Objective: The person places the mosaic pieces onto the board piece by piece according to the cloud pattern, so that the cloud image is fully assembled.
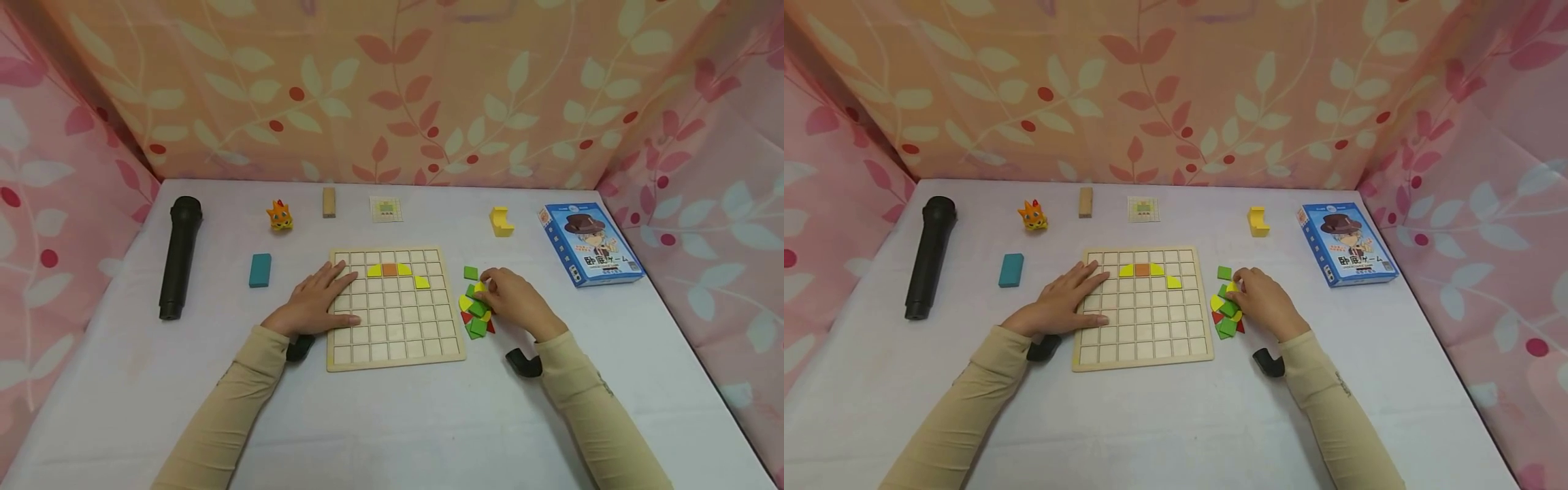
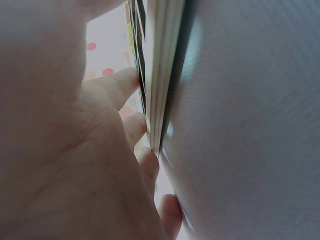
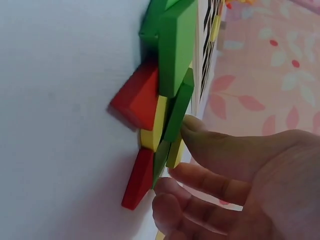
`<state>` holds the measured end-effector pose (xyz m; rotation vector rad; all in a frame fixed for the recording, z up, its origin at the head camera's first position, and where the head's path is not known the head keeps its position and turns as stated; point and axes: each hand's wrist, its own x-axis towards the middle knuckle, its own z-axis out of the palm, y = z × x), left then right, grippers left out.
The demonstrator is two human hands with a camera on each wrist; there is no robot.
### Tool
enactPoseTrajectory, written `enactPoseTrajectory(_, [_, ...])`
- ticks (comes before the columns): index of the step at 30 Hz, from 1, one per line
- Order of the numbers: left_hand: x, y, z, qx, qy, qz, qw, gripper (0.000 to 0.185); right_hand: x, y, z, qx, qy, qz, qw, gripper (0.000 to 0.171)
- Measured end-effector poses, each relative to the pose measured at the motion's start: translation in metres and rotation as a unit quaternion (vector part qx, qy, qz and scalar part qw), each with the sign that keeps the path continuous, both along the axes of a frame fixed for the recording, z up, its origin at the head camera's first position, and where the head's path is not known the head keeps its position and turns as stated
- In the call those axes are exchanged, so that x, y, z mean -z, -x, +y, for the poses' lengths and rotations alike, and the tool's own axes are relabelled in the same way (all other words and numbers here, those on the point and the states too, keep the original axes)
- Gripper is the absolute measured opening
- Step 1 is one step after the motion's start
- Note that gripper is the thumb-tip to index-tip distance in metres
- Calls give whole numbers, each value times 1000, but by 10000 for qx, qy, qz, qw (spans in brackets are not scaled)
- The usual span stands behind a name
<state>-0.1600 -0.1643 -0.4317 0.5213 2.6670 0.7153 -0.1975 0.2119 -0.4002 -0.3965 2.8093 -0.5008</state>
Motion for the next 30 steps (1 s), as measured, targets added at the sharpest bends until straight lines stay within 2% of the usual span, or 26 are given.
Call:
enactPoseTrajectory(4, [-2, -1, 1, -25, -24, 10, 10000, 89, 0, 1, -1, -60, 154, 51, 9998, 30])
enactPoseTrajectory(11, [-2, 0, 0, -39, -11, 32, 10000, 88, -5, -2, -3, 256, 499, -68, 9984, 24])
enactPoseTrajectory(15, [-1, -1, 0, 2, -19, 29, 10000, 88, -8, -6, -6, 353, 910, -170, 9951, 18])
enactPoseTrajectory(21, [-2, -1, 1, 11, -20, 12, 10000, 88, -9, -11, -22, -88, 1348, -143, 9907, 12])
enactPoseTrajectory(25, [-3, -1, 1, 22, -35, 42, 10000, 88, -10, -11, -35, -278, 1545, -461, 9865, 13])
enactPoseTrajectory(30, [-4, -2, 1, -20, 0, 35, 10000, 87, -12, -8, -50, -973, 1446, -476, 9835, 13])
